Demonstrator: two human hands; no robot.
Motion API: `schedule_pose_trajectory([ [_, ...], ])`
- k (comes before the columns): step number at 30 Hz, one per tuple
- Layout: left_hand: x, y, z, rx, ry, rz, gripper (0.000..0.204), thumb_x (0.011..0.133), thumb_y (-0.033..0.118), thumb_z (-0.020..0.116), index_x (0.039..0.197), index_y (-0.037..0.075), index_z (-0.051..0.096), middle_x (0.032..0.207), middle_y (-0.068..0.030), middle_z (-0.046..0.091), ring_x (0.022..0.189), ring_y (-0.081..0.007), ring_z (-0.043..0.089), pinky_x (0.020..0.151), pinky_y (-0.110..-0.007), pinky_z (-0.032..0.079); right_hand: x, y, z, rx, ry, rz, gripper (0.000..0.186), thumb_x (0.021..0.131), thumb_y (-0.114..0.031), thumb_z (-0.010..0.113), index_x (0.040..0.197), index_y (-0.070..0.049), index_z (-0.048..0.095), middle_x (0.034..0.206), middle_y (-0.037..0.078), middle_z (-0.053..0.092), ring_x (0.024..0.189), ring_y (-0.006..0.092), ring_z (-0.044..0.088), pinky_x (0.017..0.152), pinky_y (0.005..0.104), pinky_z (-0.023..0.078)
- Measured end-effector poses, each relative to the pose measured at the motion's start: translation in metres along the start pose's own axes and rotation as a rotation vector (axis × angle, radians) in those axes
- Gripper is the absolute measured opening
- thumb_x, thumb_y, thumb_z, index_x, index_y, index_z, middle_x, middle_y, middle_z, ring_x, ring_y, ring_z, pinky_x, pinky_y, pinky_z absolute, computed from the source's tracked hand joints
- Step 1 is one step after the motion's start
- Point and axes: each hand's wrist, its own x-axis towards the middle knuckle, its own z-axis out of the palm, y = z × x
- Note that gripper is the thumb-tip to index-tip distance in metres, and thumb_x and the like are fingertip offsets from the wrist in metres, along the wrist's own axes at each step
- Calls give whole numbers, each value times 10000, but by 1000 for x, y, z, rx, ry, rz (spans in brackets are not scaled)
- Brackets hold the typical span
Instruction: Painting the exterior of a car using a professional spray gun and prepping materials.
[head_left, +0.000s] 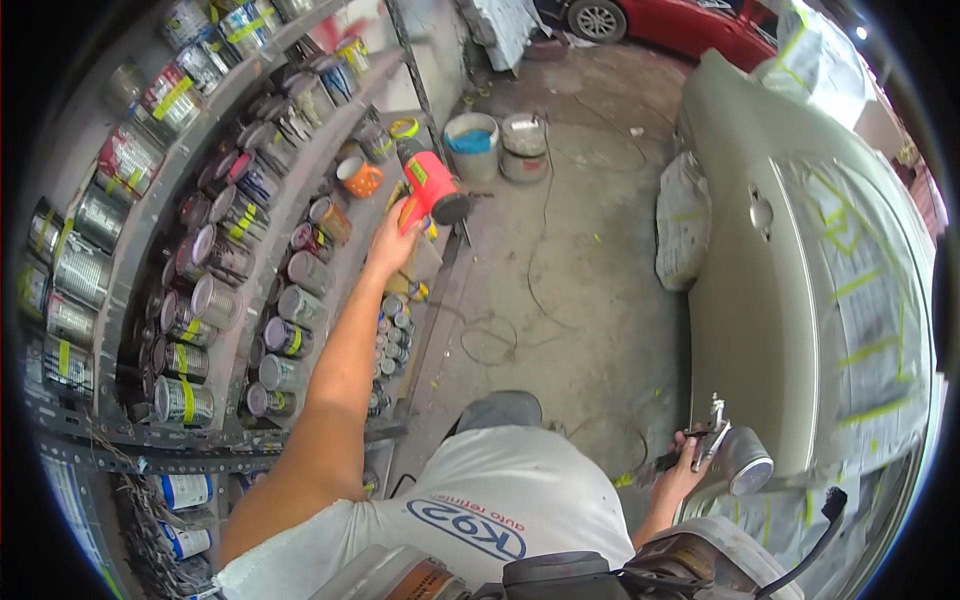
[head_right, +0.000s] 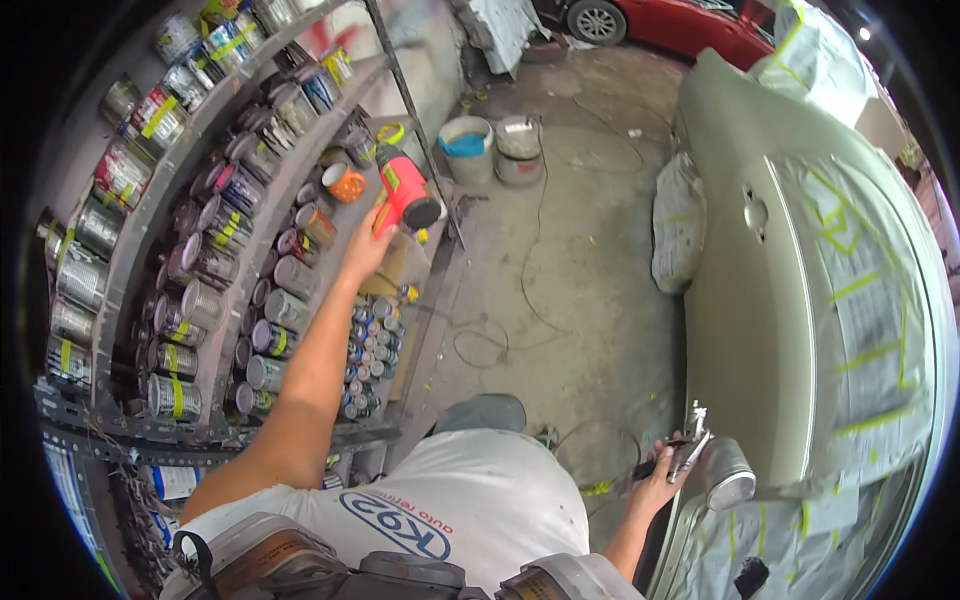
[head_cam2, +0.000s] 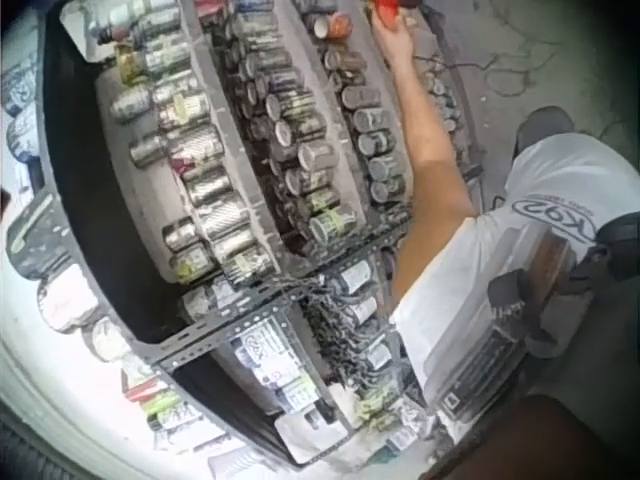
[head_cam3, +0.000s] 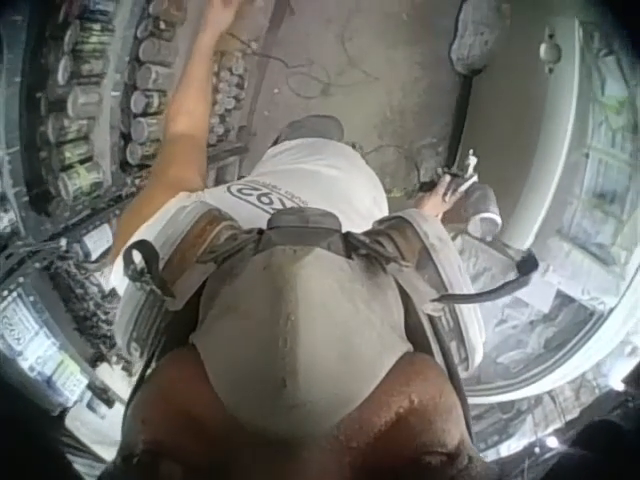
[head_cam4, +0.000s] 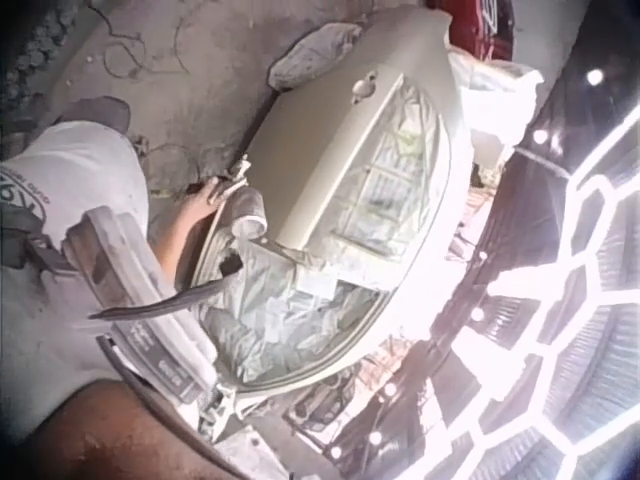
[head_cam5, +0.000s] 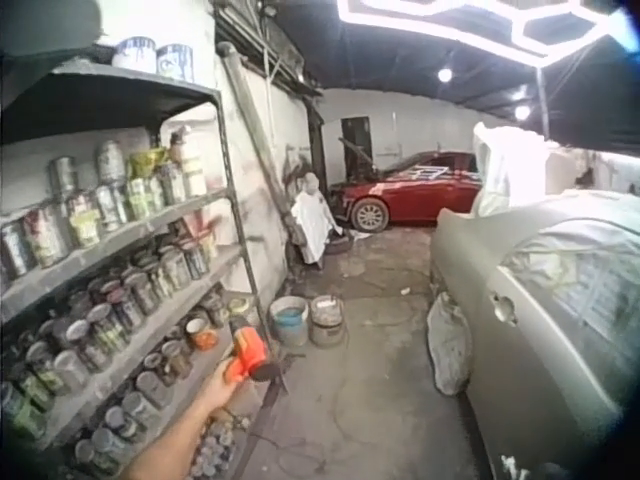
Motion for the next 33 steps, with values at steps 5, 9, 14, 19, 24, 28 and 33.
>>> schedule_pose_trajectory([
  [5, 58, 45, -32, 198, 200, 137, 563, 879, 294, 655, 1356, 51, 479, 1216, -236, 597, 1105, -401, 583, 919, -455, 470, 46, 5, 52, -107, -140, 88, 434, 977, -186, 556, 1378, -74, 435, 1229, 37, 573, 938, 146, 589, 756, 295, 463],
  [9, 131, 65, -75, 444, 403, 31, 590, 892, 355, 634, 1360, 32, 476, 1111, -221, 624, 1013, -391, 606, 854, -468, 480, 75, 10, 95, -121, -216, 66, 461, 975, -171, 555, 1404, -86, 408, 1236, 38, 563, 917, 148, 592, 735, 283, 463],
  [14, 198, 70, -120, 632, 489, -93, 549, 913, 415, 586, 1295, 23, 543, 1085, -259, 645, 978, -412, 635, 833, -480, 498, 106, 9, 150, -108, -129, 83, 468, 968, -119, 540, 1411, -78, 395, 1222, 68, 581, 859, 129, 613, 667, 259, 484],
  [19, 207, 24, -197, 608, 395, -277, 492, 943, 471, 504, 1266, 106, 578, 1126, -222, 636, 1028, -432, 603, 836, -505, 481, 145, 11, 190, -218, -218, 63, 582, 934, -96, 575, 1472, -85, 353, 1291, 75, 542, 1027, 151, 587, 805, 275, 482],
  [24, 250, -71, -227, 748, 212, -469, 588, 974, 477, 447, 1210, -51, 556, 1181, -330, 561, 1116, -466, 538, 919, -491, 436, 180, -4, 213, -412, -145, -246, 617, 944, -110, 564, 1498, -40, 303, 1466, 82, 403, 1237, 155, 473, 1074, 302, 338],
  [28, 265, -211, -299, 791, 79, -191, 606, 991, 464, 418, 1197, -92, 543, 1147, -351, 557, 1053, -440, 582, 866, -468, 455, 192, -46, 229, -91, 8, -29, 639, 941, -148, 606, 1511, -143, 315, 1234, 31, 584, 1036, 95, 537, 831, 248, 475],
  [33, 359, -57, -150, 369, -178, -181, 591, 983, 449, 437, 1284, -49, 538, 1270, -277, 549, 1173, -351, 549, 974, -396, 421, 205, -67, 269, 553, 250, 6, 316, 956, -164, 593, 1254, -189, 494, 1138, -12, 617, 1061, 121, 577, 738, 363, 525],
])
